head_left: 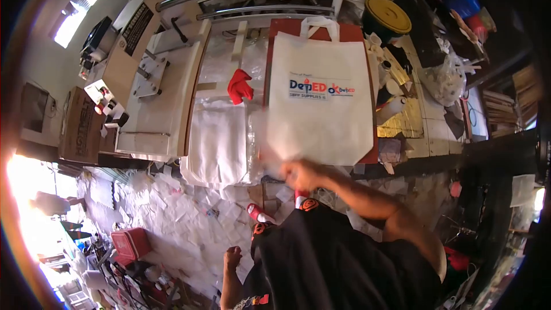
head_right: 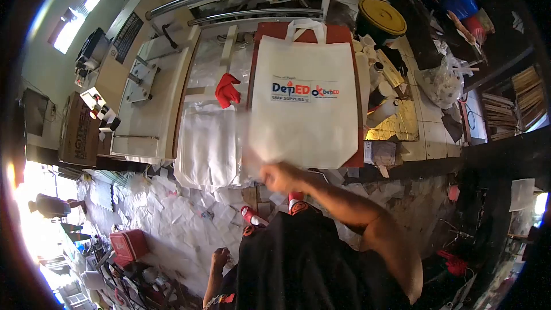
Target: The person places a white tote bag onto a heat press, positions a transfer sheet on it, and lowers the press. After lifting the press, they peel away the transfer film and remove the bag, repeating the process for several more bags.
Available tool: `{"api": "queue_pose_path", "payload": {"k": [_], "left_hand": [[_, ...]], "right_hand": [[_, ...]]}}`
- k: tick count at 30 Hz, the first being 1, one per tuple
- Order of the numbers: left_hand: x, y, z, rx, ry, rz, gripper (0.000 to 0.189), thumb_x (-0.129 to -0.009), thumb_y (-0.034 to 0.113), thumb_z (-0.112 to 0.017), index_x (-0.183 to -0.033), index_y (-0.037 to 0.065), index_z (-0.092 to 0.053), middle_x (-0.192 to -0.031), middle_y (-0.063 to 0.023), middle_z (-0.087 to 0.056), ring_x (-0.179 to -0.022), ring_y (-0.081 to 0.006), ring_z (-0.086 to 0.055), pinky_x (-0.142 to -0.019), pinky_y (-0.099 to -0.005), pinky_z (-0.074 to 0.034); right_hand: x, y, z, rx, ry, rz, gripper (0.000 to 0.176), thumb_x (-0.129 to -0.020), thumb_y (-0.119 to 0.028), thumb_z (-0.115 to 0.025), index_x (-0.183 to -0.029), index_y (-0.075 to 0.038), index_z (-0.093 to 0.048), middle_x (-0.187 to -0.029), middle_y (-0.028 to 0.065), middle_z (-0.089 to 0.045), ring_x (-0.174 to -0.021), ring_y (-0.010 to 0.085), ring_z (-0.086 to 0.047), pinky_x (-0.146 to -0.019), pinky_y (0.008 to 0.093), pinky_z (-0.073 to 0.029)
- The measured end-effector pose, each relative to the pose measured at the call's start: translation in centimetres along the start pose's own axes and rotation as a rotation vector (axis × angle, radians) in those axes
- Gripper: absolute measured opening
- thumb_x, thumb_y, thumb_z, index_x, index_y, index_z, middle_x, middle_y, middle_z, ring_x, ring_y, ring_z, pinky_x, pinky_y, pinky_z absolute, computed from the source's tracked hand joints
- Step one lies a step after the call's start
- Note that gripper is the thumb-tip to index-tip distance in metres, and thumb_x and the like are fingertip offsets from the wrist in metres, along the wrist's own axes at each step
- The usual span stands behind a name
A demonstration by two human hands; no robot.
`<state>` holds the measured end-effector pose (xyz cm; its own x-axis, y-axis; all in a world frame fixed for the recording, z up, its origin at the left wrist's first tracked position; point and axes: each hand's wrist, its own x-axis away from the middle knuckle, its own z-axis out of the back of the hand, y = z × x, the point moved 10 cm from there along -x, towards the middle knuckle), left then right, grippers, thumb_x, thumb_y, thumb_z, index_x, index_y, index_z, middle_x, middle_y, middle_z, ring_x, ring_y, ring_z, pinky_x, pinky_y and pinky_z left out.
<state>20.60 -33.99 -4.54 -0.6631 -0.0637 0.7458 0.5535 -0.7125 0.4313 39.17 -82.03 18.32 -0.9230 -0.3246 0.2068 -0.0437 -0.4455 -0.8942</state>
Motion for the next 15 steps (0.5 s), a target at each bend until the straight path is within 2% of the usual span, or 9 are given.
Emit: {"api": "queue_pose_path", "payload": {"k": [2,3,4,5,6,9,12,14,15], "left_hand": [[-1.1,-1.7,0.4,0.095,0.035,0.06,0.038,-0.09,0.029,-0.058,-0.101,-0.004,-0.071,-0.087,-0.0141,-0.073,-0.071,-0.0198,-0.071,-0.066,-0.0345,-0.056],[-1.7,-2.5,0.5,0.093,0.035,0.059,0.037,-0.09,0.029,-0.057,-0.101,-0.003,-0.071,-0.087,-0.0143,-0.073,-0.072,-0.02,-0.071,-0.067,-0.0347,-0.056],[-2.4,-1.8,0.9,0.019,0.029,-0.113,0.035,-0.091,0.029,-0.057,-0.099,-0.003,-0.072,-0.088,-0.0144,-0.074,-0.074,-0.0203,-0.071,-0.068,-0.0351,-0.056],[-2.0,-1.7,1.4,-0.055,0.026,-0.272,0.034,-0.092,0.028,-0.057,-0.098,-0.002,-0.072,-0.089,-0.0144,-0.074,-0.075,-0.0206,-0.071,-0.069,-0.0354,-0.056],[-3.7,-9.0,0.4,0.206,0.0,-0.026,0.032,-0.094,0.028,-0.057,-0.103,0.001,-0.071,-0.093,-0.0125,-0.074,-0.077,-0.0201,-0.071,-0.067,-0.0351,-0.055],[1.6,-12.4,1.1,0.484,-0.013,0.34,0.034,-0.096,0.031,-0.055,-0.117,0.005,-0.064,-0.103,-0.0097,-0.073,-0.077,-0.0188,-0.07,-0.061,-0.0318,-0.05],[6.2,-20.1,0.0,0.496,-0.049,0.464,0.035,-0.097,0.031,-0.055,-0.114,0.001,-0.063,-0.101,-0.0112,-0.073,-0.076,-0.0196,-0.07,-0.058,-0.0307,-0.05],[9.8,-26.7,-1.7,0.688,-0.06,0.538,0.029,-0.096,0.03,-0.059,-0.108,0.003,-0.063,-0.095,-0.0083,-0.072,-0.078,-0.0206,-0.069,-0.058,-0.0348,-0.052],[10.0,-28.2,-1.3,0.039,-0.121,-0.013,0.026,-0.094,0.029,-0.061,-0.102,0.004,-0.063,-0.09,-0.0074,-0.071,-0.077,-0.0195,-0.067,-0.056,-0.0358,-0.052]], "right_hand": [[0.0,-2.5,-8.9,-0.239,-0.328,0.115,0.017,-0.083,-0.017,-0.071,-0.095,-0.007,-0.064,-0.087,0.0073,-0.068,-0.08,0.0172,-0.065,-0.073,0.0341,-0.052],[-0.6,-2.8,-11.9,-0.269,-0.339,0.072,0.021,-0.086,-0.021,-0.072,-0.095,-0.005,-0.063,-0.085,0.0066,-0.068,-0.077,0.0168,-0.065,-0.07,0.0326,-0.052],[-1.3,-1.7,-15.2,-0.516,-0.421,-0.136,0.026,-0.088,-0.026,-0.073,-0.096,-0.004,-0.063,-0.086,0.0072,-0.069,-0.074,0.0172,-0.066,-0.067,0.0315,-0.052],[-3.0,-0.4,-17.2,-0.628,-0.365,-0.217,0.028,-0.09,-0.028,-0.073,-0.098,-0.003,-0.063,-0.085,0.0071,-0.069,-0.073,0.0177,-0.066,-0.065,0.0325,-0.053],[-5.0,1.5,-19.3,-0.737,-0.31,-0.303,0.03,-0.091,-0.03,-0.072,-0.099,-0.003,-0.063,-0.084,0.0069,-0.069,-0.072,0.0182,-0.067,-0.064,0.0334,-0.053],[-12.2,10.1,-20.4,-0.403,0.038,-0.476,0.03,-0.089,-0.03,-0.073,-0.098,-0.003,-0.064,-0.084,0.0088,-0.07,-0.066,0.015,-0.067,-0.06,0.0306,-0.056],[-19.0,17.7,-18.6,0.037,0.375,-0.561,0.044,-0.08,-0.044,-0.076,-0.087,-0.001,-0.069,-0.091,0.0211,-0.072,-0.081,0.035,-0.07,-0.075,0.0416,-0.056],[-22.3,19.3,-17.1,0.194,0.474,-0.649,0.053,-0.079,-0.05,-0.074,-0.093,0.001,-0.07,-0.097,0.0231,-0.072,-0.091,0.0415,-0.069,-0.082,0.044,-0.055],[-23.4,21.3,-17.2,0.229,0.521,-0.72,0.052,-0.079,-0.05,-0.074,-0.089,0.0,-0.07,-0.095,0.0234,-0.072,-0.092,0.0413,-0.069,-0.081,0.0444,-0.055]]}}
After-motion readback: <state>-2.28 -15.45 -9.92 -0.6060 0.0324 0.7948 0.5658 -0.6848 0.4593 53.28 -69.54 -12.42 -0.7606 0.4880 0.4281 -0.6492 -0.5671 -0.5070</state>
